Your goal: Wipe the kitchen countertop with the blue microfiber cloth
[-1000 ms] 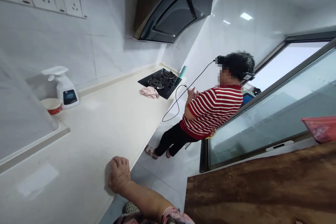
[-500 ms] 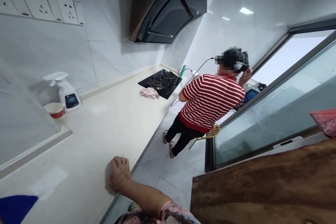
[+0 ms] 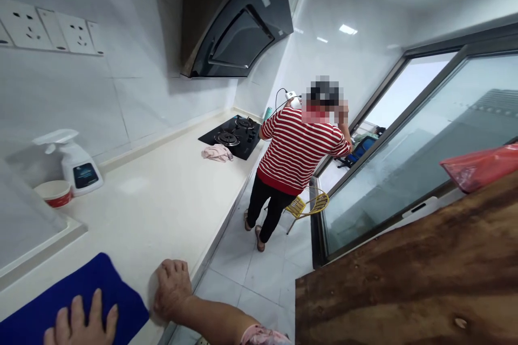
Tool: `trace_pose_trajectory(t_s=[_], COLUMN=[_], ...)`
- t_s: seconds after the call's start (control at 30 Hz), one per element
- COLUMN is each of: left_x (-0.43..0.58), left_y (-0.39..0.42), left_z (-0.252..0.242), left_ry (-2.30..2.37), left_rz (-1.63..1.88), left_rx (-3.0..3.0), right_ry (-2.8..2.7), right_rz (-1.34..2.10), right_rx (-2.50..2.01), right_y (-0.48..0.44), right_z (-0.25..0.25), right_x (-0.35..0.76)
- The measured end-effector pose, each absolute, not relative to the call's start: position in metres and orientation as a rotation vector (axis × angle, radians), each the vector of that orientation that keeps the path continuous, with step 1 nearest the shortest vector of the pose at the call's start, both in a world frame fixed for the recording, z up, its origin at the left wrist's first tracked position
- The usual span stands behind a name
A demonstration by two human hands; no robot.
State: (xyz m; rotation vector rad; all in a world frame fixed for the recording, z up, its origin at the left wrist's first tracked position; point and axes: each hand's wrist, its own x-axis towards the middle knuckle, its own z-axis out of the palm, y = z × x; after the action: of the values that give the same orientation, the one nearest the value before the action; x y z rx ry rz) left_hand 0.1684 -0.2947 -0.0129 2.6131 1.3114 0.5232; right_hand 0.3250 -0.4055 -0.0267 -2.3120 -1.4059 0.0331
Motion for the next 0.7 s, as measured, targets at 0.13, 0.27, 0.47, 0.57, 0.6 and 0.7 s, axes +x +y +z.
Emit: trace_pose_trajectory(t_s=[0.13,0.27,0.47,0.57,0.6,0.7], left_x=[0.173,0.162,0.186,0.205,0.209,0.209], left_y=[-0.292,-0.284,-0.284,-0.270,-0.265,-0.257], left_z=[-0.020,-0.040,-0.024,-0.009,-0.006,-0.007], left_ry=[1.277,1.138,1.312,1.296,1.293,1.283], left_rz=[0.467,0.324,0.307,0.253,0.250,0.277], left_rx=[2.717,2.847,2.847,2.834,2.821,2.791], right_ry=[-1.387,-1.360,-1.325,-1.320,-1.318,-1.312], right_rz=[0.032,0.050,0.055,0.046,0.038,0.017], right_rx=[-2.284,-2.292,-2.299,-2.306,-2.301,-2.287], right_y=[-0.407,-0.407,-0.406,-0.407,-0.408,-0.408], right_z=[-0.028,-0.030,-0.026,-0.023,-0.023,-0.025], right_x=[0.324,0.322,0.320,0.318,0.317,0.315])
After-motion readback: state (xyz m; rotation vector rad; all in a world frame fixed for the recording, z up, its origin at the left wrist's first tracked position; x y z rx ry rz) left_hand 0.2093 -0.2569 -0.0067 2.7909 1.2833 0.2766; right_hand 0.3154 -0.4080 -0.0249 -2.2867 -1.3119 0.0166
